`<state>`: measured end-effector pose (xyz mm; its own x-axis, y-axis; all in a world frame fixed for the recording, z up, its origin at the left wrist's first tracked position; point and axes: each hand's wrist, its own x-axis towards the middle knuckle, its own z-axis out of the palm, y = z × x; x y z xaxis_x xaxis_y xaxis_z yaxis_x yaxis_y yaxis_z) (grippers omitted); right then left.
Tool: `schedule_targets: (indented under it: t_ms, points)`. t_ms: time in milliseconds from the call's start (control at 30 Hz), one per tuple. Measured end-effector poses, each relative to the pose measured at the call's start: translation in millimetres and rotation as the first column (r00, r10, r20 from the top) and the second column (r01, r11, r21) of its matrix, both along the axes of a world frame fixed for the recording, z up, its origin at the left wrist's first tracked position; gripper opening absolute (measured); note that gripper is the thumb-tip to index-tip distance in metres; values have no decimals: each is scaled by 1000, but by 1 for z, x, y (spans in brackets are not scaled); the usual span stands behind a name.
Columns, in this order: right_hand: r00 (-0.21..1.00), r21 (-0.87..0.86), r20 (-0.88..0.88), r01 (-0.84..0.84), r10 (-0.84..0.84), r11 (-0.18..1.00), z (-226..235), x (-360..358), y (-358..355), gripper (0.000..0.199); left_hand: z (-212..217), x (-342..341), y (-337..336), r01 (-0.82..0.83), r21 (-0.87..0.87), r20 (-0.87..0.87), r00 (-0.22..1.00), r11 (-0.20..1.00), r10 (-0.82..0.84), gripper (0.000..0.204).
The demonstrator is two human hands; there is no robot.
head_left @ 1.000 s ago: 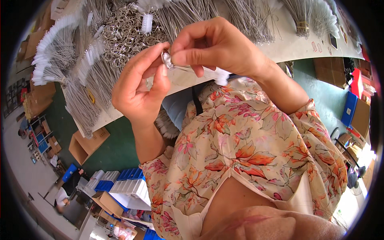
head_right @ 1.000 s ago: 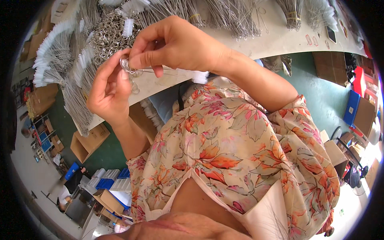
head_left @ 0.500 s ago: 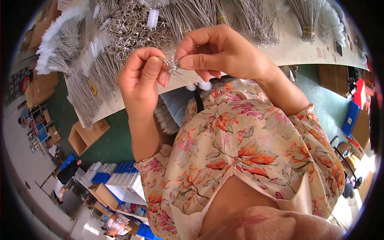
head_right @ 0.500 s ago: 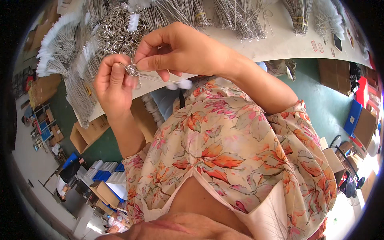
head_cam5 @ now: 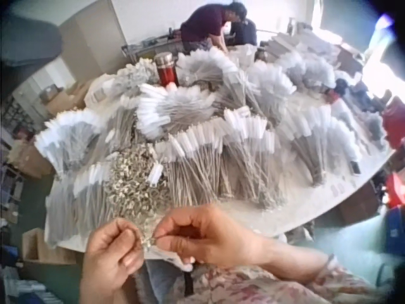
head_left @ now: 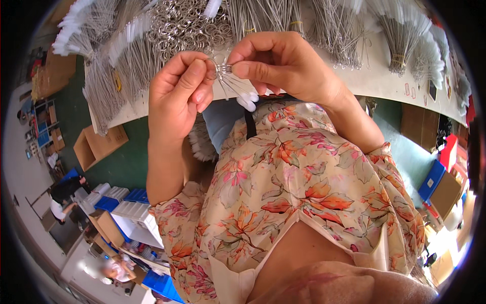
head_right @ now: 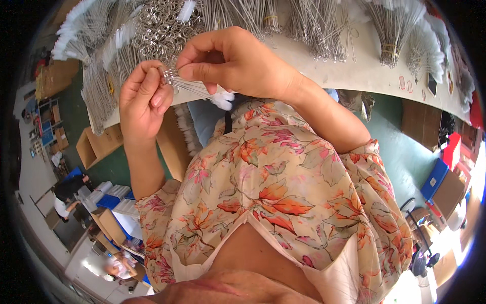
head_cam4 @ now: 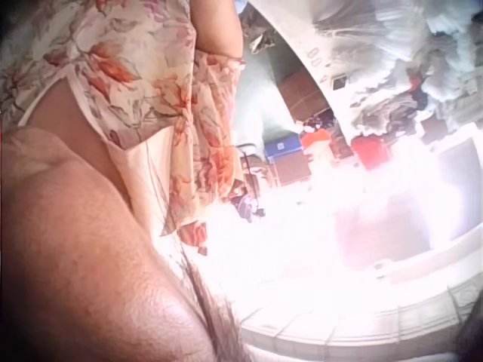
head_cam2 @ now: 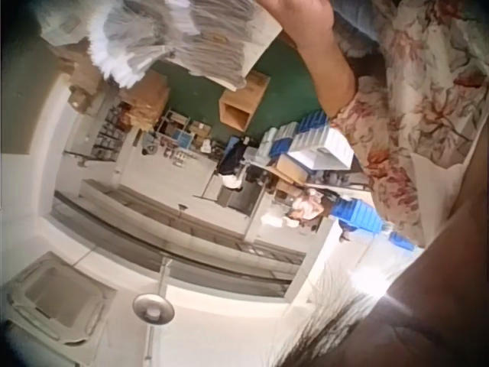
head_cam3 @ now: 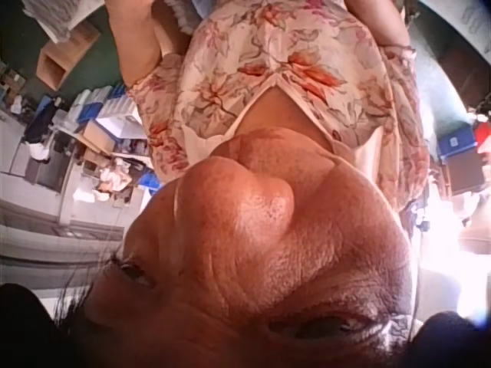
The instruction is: Manually assembling white cleaning brushes onto small metal rings at a factory workstation.
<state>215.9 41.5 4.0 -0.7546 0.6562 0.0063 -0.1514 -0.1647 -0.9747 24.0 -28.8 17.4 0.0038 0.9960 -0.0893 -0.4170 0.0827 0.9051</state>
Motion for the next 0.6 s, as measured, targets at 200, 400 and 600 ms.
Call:
schedule_targets:
  t_ms: [200, 400, 600]
  points:
    - [990, -41, 74, -121, 123, 992, 3, -14, -3, 12, 2, -17, -18, 152, 301, -787, 596, 941, 156, 15]
    - [990, 58, -132, -45, 52, 997, -8, -48, -19, 11, -12, -16, -33, -223, 268, -64, 966, 937, 249, 17]
    - [985, 417, -172, 92, -21, 904, -25, -87, -33, 14, -13, -20, -51, -435, 227, 124, 900, 871, 418, 17]
